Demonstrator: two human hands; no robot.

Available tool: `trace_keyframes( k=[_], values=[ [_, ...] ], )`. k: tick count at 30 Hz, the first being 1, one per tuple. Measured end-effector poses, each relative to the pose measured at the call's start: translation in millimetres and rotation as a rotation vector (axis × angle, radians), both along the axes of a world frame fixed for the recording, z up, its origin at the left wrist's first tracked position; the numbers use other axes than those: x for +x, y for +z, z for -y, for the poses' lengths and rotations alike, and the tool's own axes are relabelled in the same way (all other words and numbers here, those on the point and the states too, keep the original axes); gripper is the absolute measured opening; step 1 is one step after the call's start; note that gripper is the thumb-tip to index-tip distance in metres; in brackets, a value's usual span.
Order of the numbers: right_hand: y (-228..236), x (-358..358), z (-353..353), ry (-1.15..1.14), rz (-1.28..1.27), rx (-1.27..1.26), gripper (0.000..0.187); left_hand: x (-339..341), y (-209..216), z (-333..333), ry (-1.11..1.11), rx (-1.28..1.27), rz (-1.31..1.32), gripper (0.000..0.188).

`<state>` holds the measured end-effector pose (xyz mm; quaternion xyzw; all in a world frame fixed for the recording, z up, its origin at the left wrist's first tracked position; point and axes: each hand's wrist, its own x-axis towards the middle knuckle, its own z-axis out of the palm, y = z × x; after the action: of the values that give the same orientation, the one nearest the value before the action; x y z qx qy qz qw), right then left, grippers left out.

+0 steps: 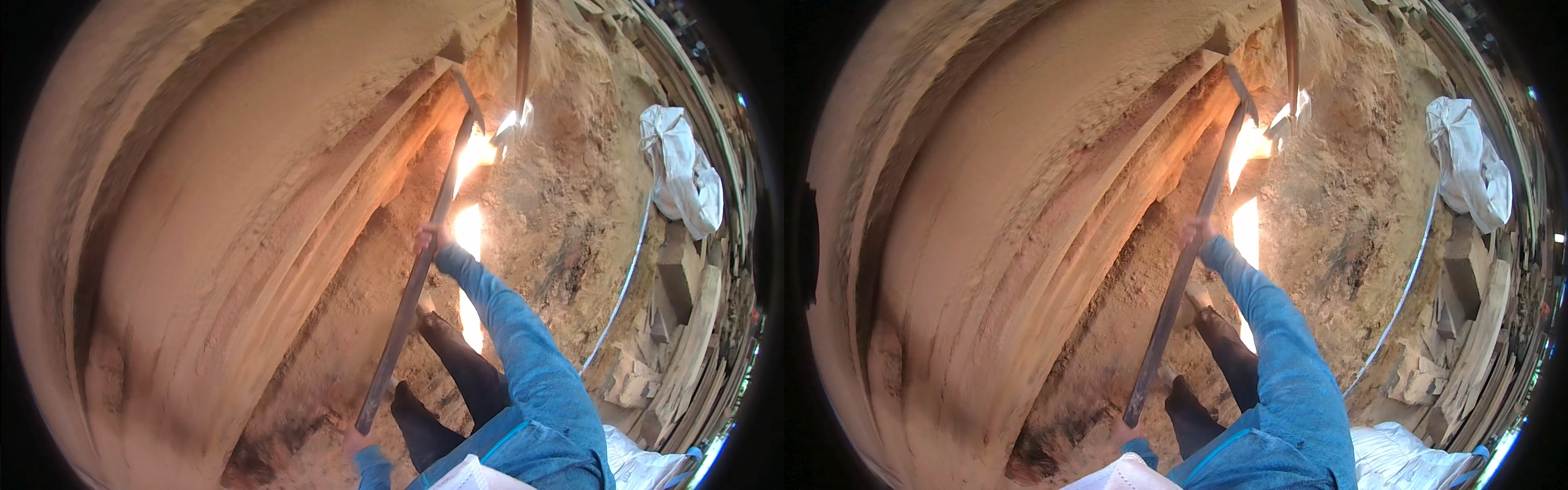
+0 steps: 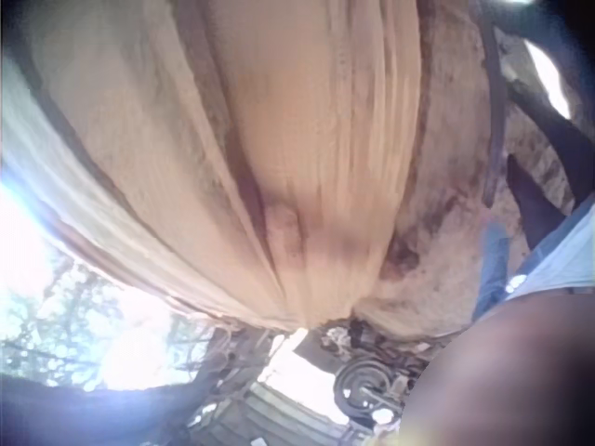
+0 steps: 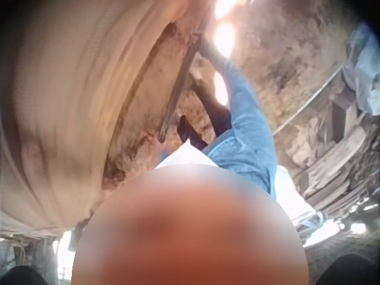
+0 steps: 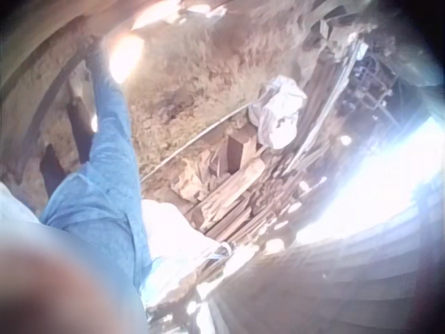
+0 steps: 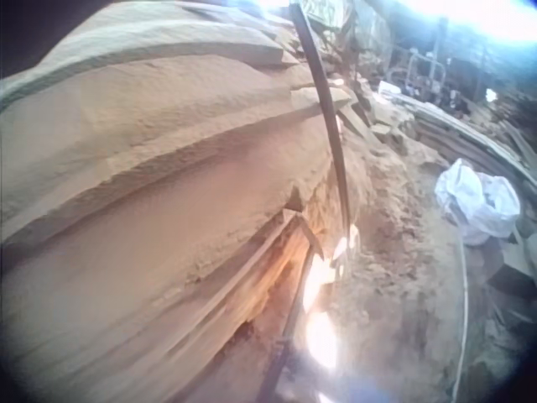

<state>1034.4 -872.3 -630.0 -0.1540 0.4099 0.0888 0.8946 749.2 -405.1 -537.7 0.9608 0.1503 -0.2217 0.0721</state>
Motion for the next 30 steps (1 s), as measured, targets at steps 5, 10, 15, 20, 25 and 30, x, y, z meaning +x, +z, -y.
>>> trace_keyframes(
  k=[5,10,15,20,25,30],
  values=[
    [-1.3,53.8,104.8,-0.063,0.162,-0.237,0.018,78.1,37.8,113.7,-0.055,0.051,0.04,0.035],
    [16.1,80.1,147.2,-0.106,0.059,-0.231,0.027,103.7,53.1,156.7,-0.1,0.003,0.151,0.042],
    [14.9,31.6,58.1,0.07,-0.007,-0.524,0.032,42.8,53.9,72.9,-0.002,-0.118,0.188,0.03],
    [39.6,-73.3,-92.7,0.182,-0.079,-0.325,0.026,-62.4,86.7,-24.1,0.113,0.038,-0.001,0.029],
    [80.9,-181.9,-220.3,0.25,-0.107,0.123,0.022,-106.6,103.0,-78.1,0.121,0.136,-0.19,0.028],
    [106.3,-236.5,-296.2,0.342,-0.117,0.486,0.021,-121.2,120.8,-122.4,0.101,0.175,-0.257,0.028]
  ],
)
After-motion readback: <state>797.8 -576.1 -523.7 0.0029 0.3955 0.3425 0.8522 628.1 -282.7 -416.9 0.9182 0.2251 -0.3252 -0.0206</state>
